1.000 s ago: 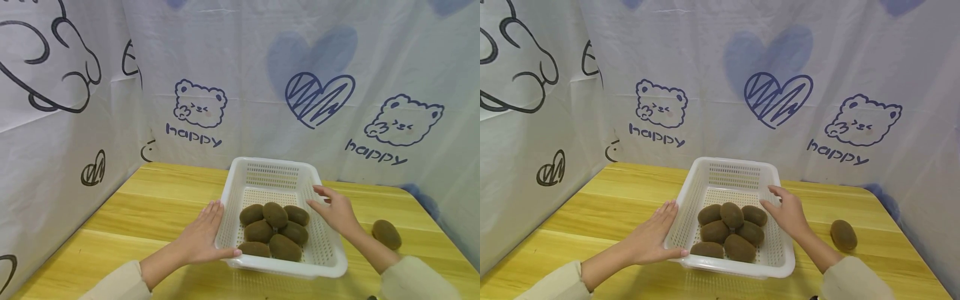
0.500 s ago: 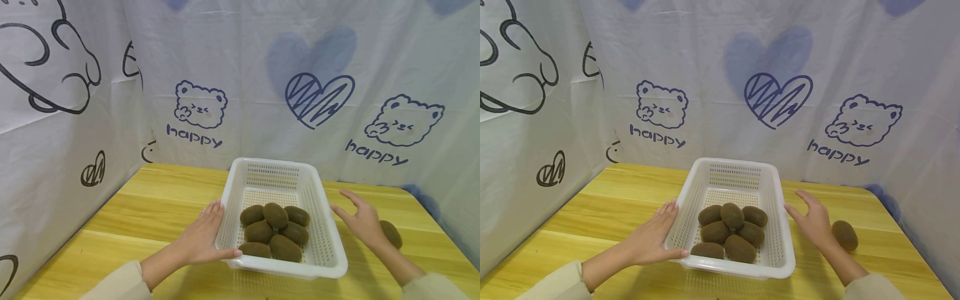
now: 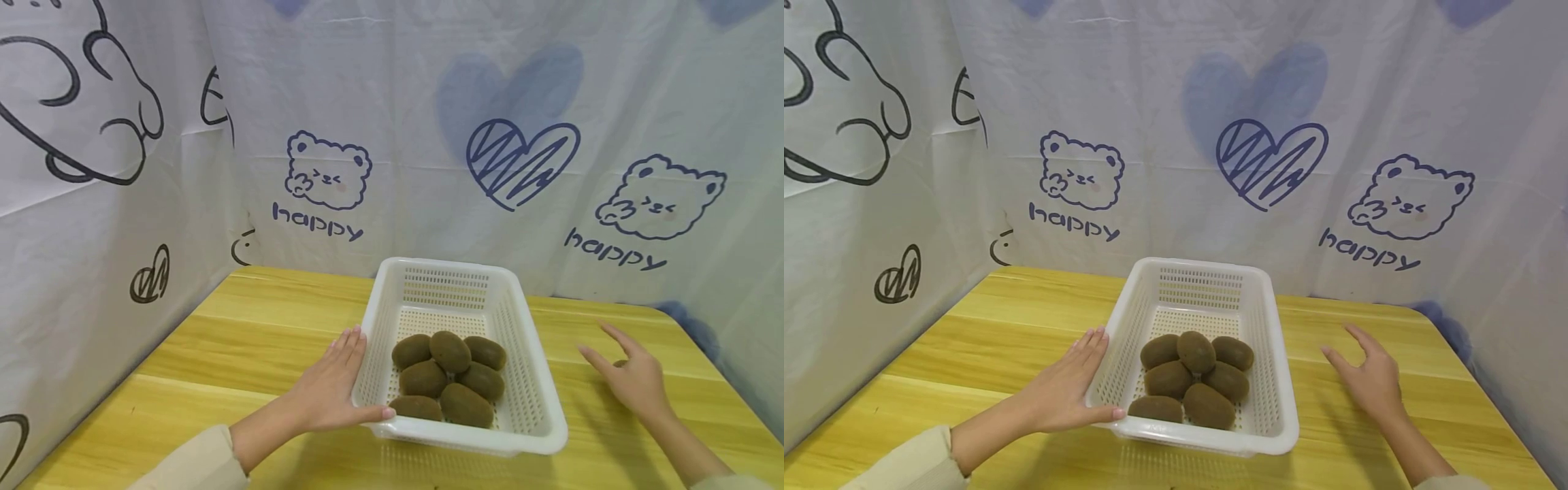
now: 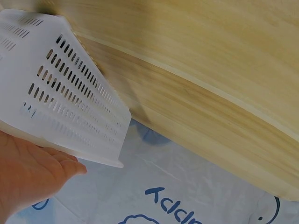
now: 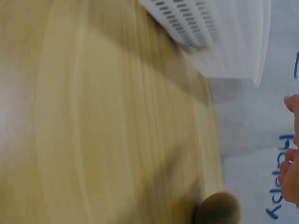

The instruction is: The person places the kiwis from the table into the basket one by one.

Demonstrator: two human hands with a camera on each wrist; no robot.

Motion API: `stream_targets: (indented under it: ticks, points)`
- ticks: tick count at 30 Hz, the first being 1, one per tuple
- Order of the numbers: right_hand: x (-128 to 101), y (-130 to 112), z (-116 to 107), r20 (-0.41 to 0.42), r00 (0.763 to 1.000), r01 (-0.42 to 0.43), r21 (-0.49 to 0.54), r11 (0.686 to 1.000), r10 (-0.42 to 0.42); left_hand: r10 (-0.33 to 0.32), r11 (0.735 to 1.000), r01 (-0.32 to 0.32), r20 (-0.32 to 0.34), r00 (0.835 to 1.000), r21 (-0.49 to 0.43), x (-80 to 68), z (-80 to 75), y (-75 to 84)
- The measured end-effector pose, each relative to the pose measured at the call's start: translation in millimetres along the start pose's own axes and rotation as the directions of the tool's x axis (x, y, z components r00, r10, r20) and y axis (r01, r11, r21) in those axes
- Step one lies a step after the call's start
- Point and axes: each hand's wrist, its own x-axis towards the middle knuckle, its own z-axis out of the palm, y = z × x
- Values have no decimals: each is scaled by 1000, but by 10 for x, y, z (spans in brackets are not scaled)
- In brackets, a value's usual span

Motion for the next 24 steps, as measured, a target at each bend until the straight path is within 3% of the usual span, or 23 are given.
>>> stream_targets:
  ticks: [7, 24]
  points:
    - [-35, 205, 0, -5, 1000, -31, -29, 999, 31, -1, 1000, 1, 3, 1000, 3, -1, 6, -1]
    - [-5, 596, -78, 154, 962, -222, -30, 975, 224, -7, 1000, 7, 1, 1000, 4, -3, 0, 9]
